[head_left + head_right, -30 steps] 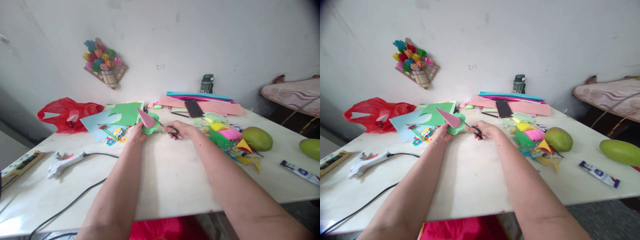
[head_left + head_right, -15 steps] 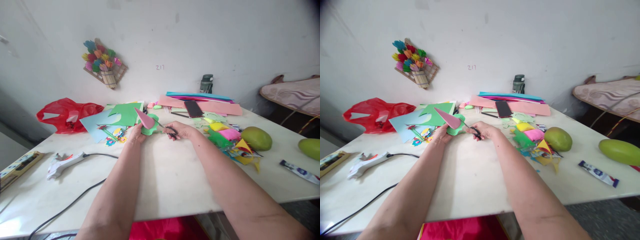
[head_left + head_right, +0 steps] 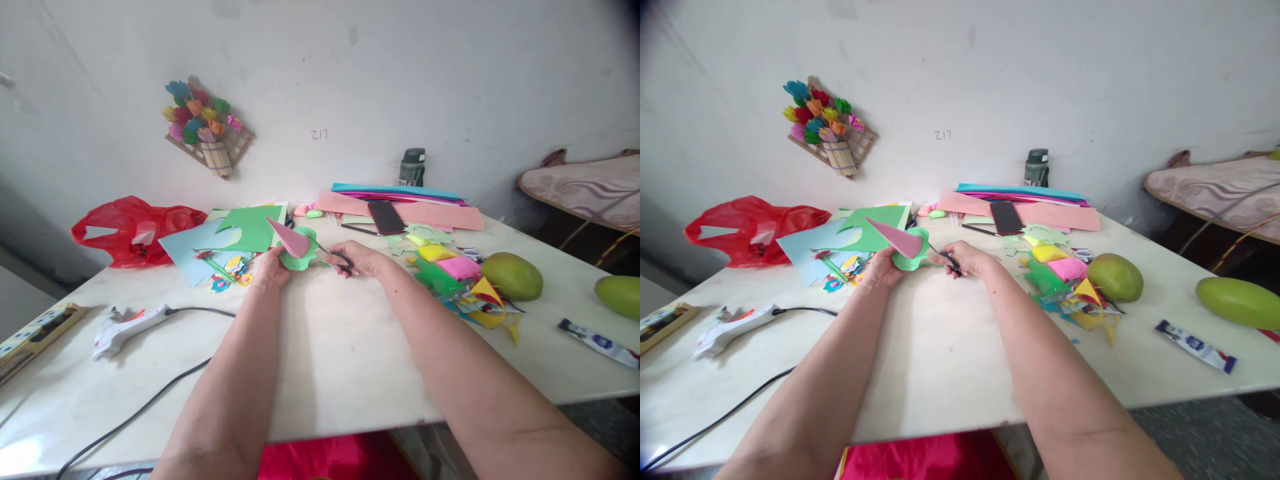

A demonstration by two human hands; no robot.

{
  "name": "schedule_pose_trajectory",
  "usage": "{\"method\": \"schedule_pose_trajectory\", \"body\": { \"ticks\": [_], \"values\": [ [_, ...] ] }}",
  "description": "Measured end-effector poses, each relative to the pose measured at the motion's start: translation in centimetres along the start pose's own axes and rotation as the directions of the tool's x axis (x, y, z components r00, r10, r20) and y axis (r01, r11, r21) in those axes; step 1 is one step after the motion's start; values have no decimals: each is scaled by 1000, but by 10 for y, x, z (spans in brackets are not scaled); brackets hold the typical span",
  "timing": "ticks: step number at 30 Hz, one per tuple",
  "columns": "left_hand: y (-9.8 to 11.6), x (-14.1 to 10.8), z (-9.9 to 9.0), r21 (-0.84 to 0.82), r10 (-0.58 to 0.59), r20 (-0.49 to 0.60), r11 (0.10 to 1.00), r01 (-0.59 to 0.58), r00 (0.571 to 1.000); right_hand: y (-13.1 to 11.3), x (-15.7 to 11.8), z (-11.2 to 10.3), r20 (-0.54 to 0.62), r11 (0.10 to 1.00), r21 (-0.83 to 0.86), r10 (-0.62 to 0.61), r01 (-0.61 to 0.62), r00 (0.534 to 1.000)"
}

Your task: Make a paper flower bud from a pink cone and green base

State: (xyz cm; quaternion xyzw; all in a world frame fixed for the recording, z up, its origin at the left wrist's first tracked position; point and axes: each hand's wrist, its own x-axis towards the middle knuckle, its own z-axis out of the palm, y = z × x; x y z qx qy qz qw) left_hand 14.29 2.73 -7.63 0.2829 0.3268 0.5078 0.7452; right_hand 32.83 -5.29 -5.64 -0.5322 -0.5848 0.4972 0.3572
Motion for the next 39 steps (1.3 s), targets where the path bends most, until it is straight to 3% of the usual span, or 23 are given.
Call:
{"method": "schedule_pose_trajectory", "body": {
  "ticks": [9,16,25,33,39],
  "values": [
    [3,-5,1,52,58,-21,997,-57,998,2,1,-2,4,999,-45,-19,19,1000],
    [3,4,-9,90,162,30,982,-164,986,2,-2,-5,50,999,-37,-24,26,998],
    [8,2,-18,251,124,201,952,-173,972,13,5,-11,85,997,-31,-73,76,994],
    [6,-6,-12,309,51,269,941,-136,962,23,14,-16,146,997,-15,-74,77,986],
    [4,-4,-11,337,57,245,931,-140,968,16,8,-15,153,994,-84,-53,66,987]
  ]
}}
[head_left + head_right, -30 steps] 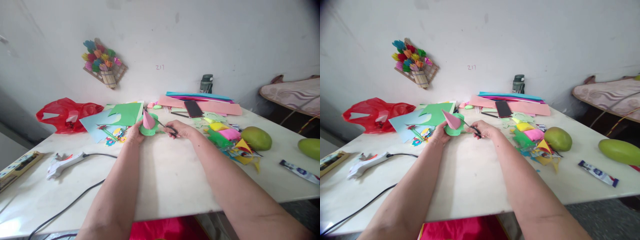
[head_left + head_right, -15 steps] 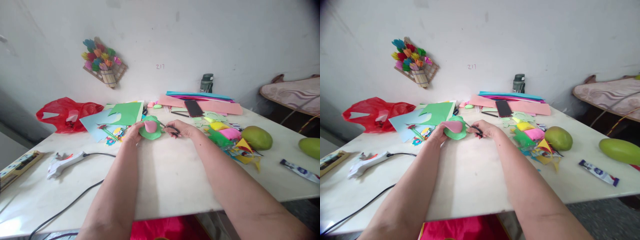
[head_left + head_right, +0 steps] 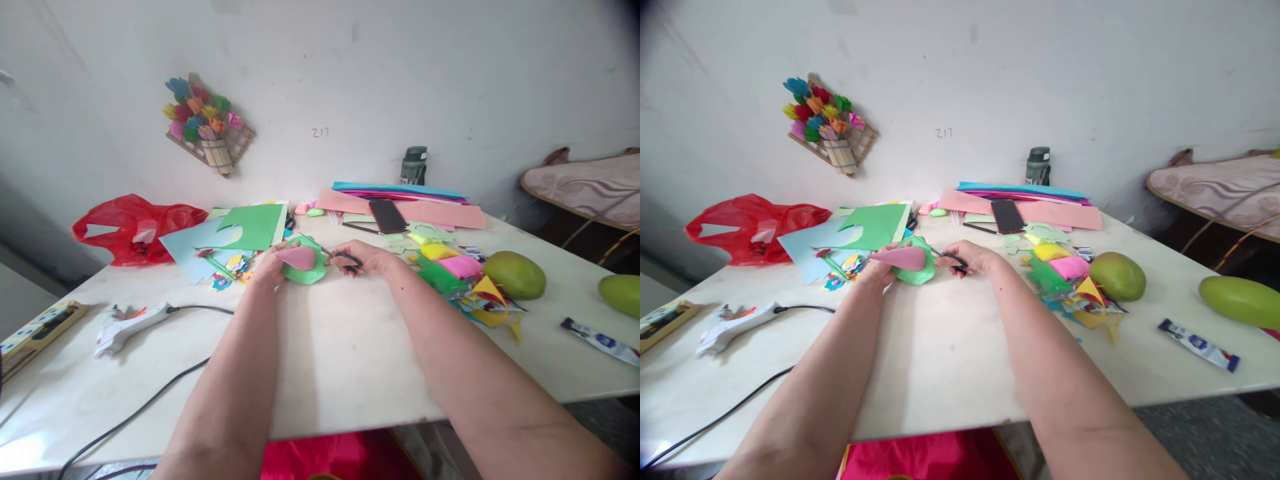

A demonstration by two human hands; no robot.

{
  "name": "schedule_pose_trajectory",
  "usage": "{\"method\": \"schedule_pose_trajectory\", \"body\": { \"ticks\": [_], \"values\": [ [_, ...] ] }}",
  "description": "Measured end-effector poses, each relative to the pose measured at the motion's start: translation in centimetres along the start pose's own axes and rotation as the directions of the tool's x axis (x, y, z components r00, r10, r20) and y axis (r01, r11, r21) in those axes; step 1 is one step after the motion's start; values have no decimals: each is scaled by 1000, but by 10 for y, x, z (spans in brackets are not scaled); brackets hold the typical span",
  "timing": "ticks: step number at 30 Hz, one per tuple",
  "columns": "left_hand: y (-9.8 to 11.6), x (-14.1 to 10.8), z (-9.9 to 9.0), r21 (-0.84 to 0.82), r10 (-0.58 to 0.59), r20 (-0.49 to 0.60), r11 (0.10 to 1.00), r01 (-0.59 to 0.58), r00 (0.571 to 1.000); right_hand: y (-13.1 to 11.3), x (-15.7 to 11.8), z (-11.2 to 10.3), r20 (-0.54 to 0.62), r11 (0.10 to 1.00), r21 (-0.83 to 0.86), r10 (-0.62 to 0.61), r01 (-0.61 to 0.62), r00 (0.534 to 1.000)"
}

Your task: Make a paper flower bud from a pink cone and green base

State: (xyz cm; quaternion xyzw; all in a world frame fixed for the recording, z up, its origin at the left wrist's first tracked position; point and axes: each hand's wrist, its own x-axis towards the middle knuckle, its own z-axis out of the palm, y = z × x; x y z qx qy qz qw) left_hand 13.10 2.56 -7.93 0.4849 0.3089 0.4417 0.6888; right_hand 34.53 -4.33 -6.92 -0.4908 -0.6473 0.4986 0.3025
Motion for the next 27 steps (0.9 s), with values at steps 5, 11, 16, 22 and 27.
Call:
{"method": "schedule_pose_trajectory", "body": {
  "ticks": [5,11,16,22,27],
  "values": [
    [1,-2,4,10,-4,-1,1000,4,1000,-2,0,0,9,1000,-7,-9,9,1000],
    [-1,1,1,26,17,17,1000,-17,1000,-1,2,0,6,998,51,-31,31,999],
    [-2,2,0,38,26,38,999,-27,999,-13,-4,7,-24,992,121,-36,39,999],
    [2,-4,7,26,6,-6,1000,-5,1000,-23,-9,11,-73,992,123,11,-2,997],
    [4,-6,11,-1,3,-29,1000,-3,1000,-10,-2,4,-22,993,113,-30,32,999]
  ]
}}
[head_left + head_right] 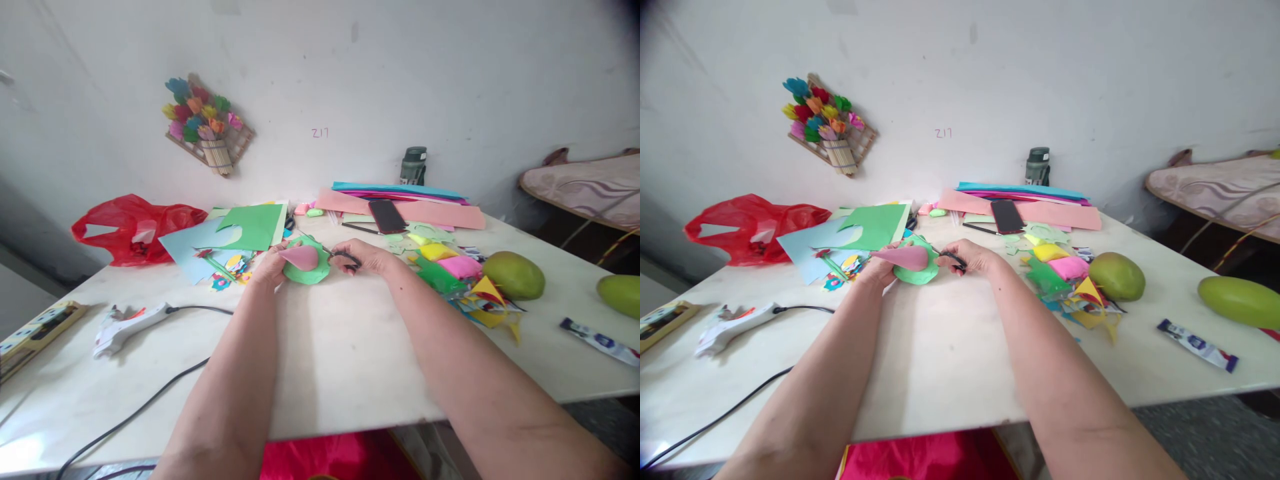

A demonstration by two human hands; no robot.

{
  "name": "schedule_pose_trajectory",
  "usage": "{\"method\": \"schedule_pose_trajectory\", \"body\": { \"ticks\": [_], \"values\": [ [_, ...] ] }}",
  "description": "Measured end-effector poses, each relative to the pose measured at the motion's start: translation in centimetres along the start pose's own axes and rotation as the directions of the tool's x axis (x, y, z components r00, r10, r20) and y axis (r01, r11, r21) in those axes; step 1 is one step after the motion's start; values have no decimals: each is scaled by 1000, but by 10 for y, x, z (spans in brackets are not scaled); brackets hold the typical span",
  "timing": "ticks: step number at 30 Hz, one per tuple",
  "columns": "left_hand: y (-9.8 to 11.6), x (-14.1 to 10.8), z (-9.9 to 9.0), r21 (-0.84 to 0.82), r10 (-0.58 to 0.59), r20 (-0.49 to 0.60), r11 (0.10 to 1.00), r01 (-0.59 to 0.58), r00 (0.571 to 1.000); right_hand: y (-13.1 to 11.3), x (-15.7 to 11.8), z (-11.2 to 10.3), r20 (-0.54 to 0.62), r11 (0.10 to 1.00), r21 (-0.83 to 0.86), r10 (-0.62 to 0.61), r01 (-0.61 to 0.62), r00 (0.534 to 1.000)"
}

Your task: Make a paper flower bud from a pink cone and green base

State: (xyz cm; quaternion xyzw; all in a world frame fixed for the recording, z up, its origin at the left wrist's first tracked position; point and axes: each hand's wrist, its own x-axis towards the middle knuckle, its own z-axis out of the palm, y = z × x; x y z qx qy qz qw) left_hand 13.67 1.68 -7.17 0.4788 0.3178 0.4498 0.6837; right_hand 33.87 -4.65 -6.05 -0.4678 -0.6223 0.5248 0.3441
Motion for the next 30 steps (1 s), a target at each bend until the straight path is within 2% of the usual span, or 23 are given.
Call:
{"method": "schedule_pose_trajectory", "body": {
  "ticks": [4,9,15,21,30],
  "values": [
    [-2,2,-3,13,0,37,1000,0,999,7,3,-6,52,999,-50,24,-22,998],
    [-1,0,-4,73,-15,91,997,8,996,4,0,-5,74,994,-105,36,-28,997],
    [-1,0,-5,74,-28,138,997,17,990,5,0,-6,73,996,-87,37,-31,997],
    [-8,8,-16,83,-16,135,997,5,991,8,2,-7,67,996,-64,64,-59,996],
    [-8,8,-15,43,-10,83,999,6,996,11,3,-5,73,1000,24,1,-3,997]
  ]
}}
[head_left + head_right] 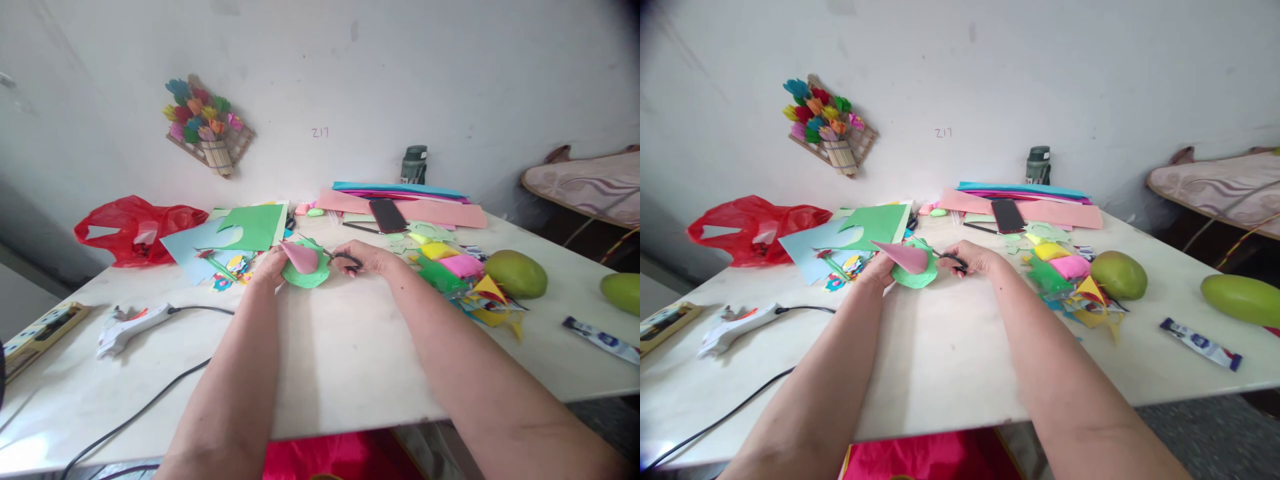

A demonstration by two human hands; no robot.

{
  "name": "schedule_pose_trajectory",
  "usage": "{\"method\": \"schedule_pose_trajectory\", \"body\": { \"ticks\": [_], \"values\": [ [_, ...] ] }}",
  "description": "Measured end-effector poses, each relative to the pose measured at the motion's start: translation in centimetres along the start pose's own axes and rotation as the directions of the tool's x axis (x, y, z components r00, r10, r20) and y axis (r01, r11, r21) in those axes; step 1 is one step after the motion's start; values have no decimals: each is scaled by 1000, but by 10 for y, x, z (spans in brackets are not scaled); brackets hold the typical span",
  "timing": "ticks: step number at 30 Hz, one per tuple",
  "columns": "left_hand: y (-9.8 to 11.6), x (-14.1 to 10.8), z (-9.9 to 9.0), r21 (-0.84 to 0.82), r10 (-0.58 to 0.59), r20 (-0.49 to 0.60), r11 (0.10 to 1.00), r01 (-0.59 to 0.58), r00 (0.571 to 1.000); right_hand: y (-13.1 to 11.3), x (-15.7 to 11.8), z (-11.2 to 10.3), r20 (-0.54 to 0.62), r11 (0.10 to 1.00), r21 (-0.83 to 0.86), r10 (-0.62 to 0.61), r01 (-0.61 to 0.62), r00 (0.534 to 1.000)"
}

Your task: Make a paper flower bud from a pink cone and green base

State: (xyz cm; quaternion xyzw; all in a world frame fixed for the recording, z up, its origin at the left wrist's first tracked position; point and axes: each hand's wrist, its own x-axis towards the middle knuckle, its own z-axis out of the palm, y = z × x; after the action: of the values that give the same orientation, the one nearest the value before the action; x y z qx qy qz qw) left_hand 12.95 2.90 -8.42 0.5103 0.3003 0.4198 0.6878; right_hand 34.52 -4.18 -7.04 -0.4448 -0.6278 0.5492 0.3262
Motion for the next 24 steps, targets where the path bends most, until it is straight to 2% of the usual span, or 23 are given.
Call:
{"method": "schedule_pose_trajectory", "body": {
  "ticks": [12,24],
  "values": [
    [0,1,0,-16,-22,26,1000,22,999,-8,-4,7,-4,1000,4,-31,31,1000],
    [-3,1,-2,-18,23,136,1000,-21,990,-3,-1,4,-25,994,-74,-84,82,996]
  ]
}}
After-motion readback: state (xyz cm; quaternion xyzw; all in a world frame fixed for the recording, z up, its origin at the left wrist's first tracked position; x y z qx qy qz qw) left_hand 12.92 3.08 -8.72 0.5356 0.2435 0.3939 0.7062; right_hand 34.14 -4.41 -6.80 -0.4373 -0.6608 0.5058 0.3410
